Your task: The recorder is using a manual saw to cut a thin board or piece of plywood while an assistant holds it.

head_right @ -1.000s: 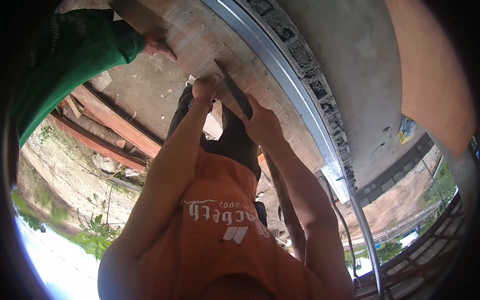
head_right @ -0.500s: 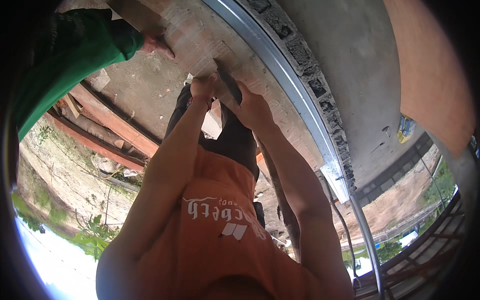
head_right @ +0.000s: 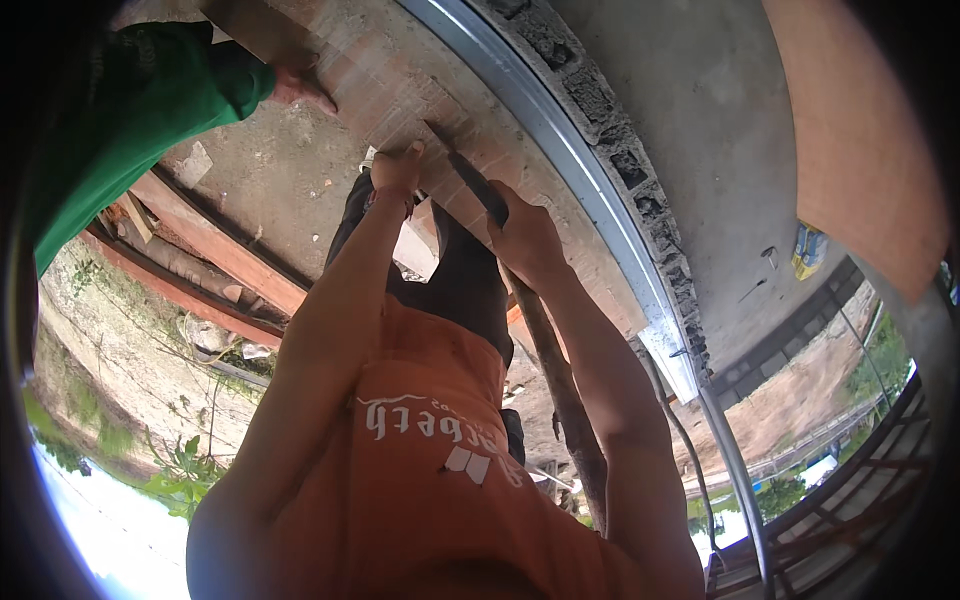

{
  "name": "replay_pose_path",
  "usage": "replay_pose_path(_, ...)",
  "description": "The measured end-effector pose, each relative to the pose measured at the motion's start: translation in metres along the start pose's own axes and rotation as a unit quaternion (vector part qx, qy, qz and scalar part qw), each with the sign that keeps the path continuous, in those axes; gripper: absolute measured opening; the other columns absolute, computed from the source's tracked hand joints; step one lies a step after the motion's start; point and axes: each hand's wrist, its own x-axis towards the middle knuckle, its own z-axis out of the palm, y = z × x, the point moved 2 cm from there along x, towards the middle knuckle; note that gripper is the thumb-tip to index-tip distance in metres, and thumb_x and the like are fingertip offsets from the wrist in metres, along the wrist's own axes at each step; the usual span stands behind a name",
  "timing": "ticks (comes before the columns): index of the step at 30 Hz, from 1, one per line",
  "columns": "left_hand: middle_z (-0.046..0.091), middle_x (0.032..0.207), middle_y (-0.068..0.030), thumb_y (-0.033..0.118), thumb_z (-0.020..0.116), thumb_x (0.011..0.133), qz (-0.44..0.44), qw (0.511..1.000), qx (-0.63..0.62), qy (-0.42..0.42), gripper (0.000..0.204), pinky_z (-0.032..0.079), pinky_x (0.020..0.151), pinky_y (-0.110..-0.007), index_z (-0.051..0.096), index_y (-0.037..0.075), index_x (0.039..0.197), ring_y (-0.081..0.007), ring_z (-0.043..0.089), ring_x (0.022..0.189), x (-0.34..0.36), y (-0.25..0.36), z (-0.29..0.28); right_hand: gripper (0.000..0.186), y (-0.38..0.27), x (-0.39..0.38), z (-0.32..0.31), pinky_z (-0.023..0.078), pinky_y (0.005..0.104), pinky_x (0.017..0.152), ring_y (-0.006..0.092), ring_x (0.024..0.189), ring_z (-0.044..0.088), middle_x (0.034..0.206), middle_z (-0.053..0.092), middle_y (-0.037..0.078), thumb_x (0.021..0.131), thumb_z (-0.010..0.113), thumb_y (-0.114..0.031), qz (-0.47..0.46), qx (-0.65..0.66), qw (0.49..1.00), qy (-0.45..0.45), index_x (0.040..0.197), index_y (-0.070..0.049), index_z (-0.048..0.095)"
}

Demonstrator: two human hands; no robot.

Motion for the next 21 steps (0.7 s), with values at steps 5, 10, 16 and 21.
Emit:
replay_pose_path(5,0.066,0.111,-0.0273,0.044,0.082,0.07,-0.029,0.999,-0.029,-0.023,0.07,0.05,0.093,-0.042,0.06,-0.01,0.108,-0.0397,0.063,0.109,-0.008,0.014,-0.01,0.055,0.016,-0.099,-0.029,0.054,0.0422,0.081,0.0378,0.092,0.068,0.099,0.068,0.023,0.088,0.06,-0.02,0.057,-0.034,0.996,-0.053,0.14,-0.012,0.045)
replay_pose_path(10,0.064,0.115,-0.0283,0.042,0.081,0.072,-0.007,0.999,-0.036,-0.006,0.07,0.048,0.095,-0.042,0.058,-0.011,0.112,-0.0404,0.061,0.112,-0.014,0.006,-0.015,0.051,0.041,-0.182,-0.071,0.055,0.0379,0.082,0.0319,0.095,0.07,0.103,0.07,0.021,0.086,0.061,-0.009,0.018,0.002,1.0,-0.001,0.136,-0.005,0.051)
replay_pose_path(16,0.064,0.114,-0.0284,0.043,0.081,0.069,-0.018,1.0,-0.003,-0.017,0.071,0.05,0.093,-0.043,0.06,-0.01,0.11,-0.0408,0.062,0.11,-0.02,0.01,-0.003,0.044,0.014,-0.008,0.006,0.053,0.0476,0.078,0.0421,0.088,0.066,0.092,0.068,0.024,0.09,0.057,-0.02,-0.004,-0.026,1.0,-0.003,0.134,-0.015,0.052)
replay_pose_path(21,0.065,0.112,-0.0288,0.048,0.083,0.066,0.016,0.998,-0.048,-0.036,0.075,0.051,0.09,-0.043,0.062,-0.01,0.108,-0.0406,0.063,0.107,-0.015,0.005,-0.017,0.053,-0.004,-0.036,0.004,0.051,0.0475,0.085,0.0395,0.098,0.065,0.096,0.068,0.023,0.091,0.059,-0.021,-0.021,-0.031,0.999,-0.04,0.14,-0.016,0.042)
